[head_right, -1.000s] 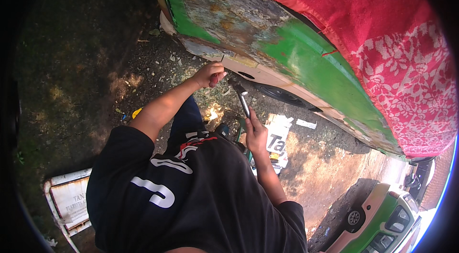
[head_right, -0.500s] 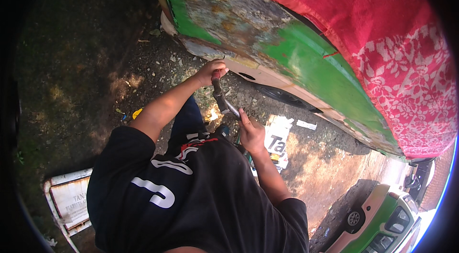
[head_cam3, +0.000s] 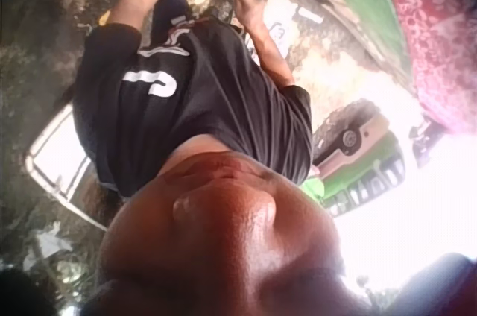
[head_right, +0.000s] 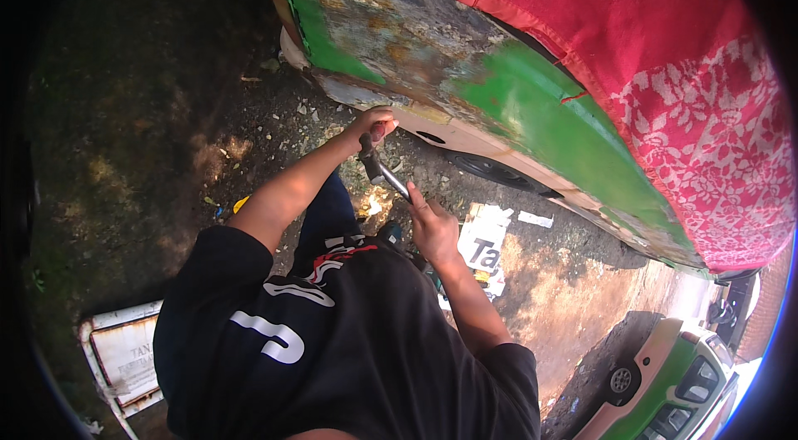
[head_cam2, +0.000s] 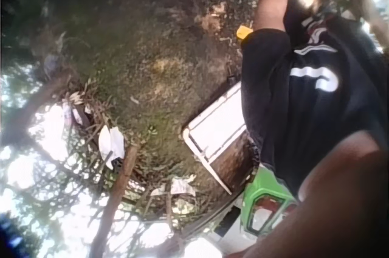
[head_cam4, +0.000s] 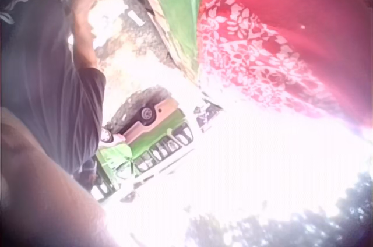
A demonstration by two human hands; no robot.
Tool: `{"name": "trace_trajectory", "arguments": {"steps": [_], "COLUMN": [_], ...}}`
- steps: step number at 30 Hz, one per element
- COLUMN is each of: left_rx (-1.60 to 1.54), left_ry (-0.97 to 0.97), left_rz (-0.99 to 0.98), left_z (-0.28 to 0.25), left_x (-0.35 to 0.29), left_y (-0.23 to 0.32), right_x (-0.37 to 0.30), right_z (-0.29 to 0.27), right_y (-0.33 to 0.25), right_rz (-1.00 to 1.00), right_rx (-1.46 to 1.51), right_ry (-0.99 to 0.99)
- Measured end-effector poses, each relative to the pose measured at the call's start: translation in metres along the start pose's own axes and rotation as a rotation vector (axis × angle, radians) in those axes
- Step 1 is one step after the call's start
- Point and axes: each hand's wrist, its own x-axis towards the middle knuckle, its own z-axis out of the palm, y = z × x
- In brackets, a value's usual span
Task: The person uses a hammer and a red-handled tool to repeatedly tap and pry at a section of a green vehicle's body panel. The work is performed on the underside of the vehicle, with the camera mounted upside down.
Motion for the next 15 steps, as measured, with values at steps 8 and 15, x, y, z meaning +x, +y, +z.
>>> {"name": "trace_trajectory", "arguments": {"steps": [8,15], "left_rx": [-0.048,-0.093], "left_ry": [0.006,-0.042], "left_rz": [-0.185,-0.262], "left_z": [-0.005,-0.01], "left_x": [0.008,0.018], "left_y": [0.006,0.014], "right_x": [0.009,0.031], "right_z": [0.005,-0.016], "right_y": [0.003,-0.01], "right_rz": [-0.041,0.311], "right_rx": [0.027,0.093], "right_ry": [0.124,-0.086]}}
